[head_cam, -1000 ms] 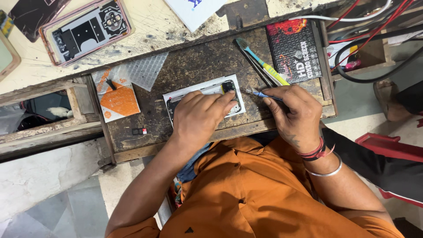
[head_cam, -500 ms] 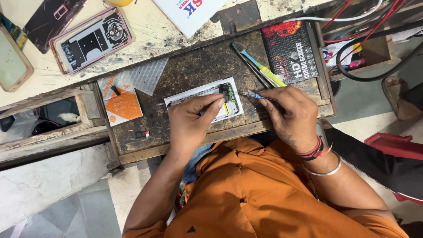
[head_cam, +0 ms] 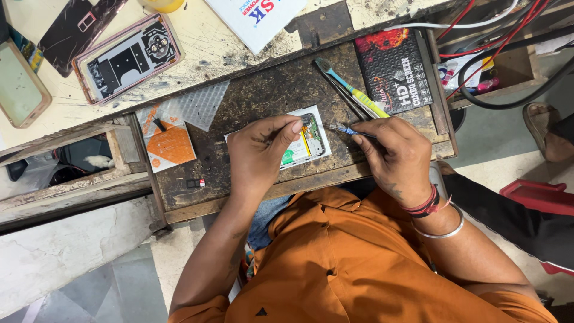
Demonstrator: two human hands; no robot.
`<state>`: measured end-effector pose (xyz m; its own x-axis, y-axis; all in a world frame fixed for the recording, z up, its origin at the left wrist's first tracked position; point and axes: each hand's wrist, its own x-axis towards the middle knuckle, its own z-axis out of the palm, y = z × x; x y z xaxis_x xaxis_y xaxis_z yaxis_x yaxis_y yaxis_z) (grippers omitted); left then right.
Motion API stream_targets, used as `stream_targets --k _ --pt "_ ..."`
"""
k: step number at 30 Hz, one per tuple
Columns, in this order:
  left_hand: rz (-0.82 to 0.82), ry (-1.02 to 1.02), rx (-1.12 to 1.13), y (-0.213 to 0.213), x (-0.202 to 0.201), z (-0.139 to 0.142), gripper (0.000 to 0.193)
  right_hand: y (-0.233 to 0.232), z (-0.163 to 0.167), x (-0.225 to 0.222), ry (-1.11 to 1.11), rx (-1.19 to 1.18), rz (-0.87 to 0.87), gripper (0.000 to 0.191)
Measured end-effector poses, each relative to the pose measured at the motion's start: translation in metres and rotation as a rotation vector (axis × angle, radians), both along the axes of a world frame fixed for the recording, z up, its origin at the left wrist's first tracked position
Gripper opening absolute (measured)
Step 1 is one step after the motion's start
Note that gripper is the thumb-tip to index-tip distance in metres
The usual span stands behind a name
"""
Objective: The person disassembles a smartphone by prying open the back cover and removing internal components. They use a screwdriver to unscrew parts and a prying tool to separate the casing, exposing the battery and circuit board.
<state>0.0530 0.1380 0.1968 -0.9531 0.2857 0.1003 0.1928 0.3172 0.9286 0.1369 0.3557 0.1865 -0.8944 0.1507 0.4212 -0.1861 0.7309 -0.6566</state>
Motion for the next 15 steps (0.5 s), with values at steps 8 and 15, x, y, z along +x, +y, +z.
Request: stream_targets --k 8,15 --pt "-0.007 0.251 -0.174 0.005 -0.012 0.010 0.019 -0.006 0.001 0.000 0.057 0.229 -0.056 0.019" --pt "-0.027 0.369 -0.153 0.009 -0.017 0.003 0.021 -0.008 0.010 -0.006 0.036 0.376 -0.011 0.015"
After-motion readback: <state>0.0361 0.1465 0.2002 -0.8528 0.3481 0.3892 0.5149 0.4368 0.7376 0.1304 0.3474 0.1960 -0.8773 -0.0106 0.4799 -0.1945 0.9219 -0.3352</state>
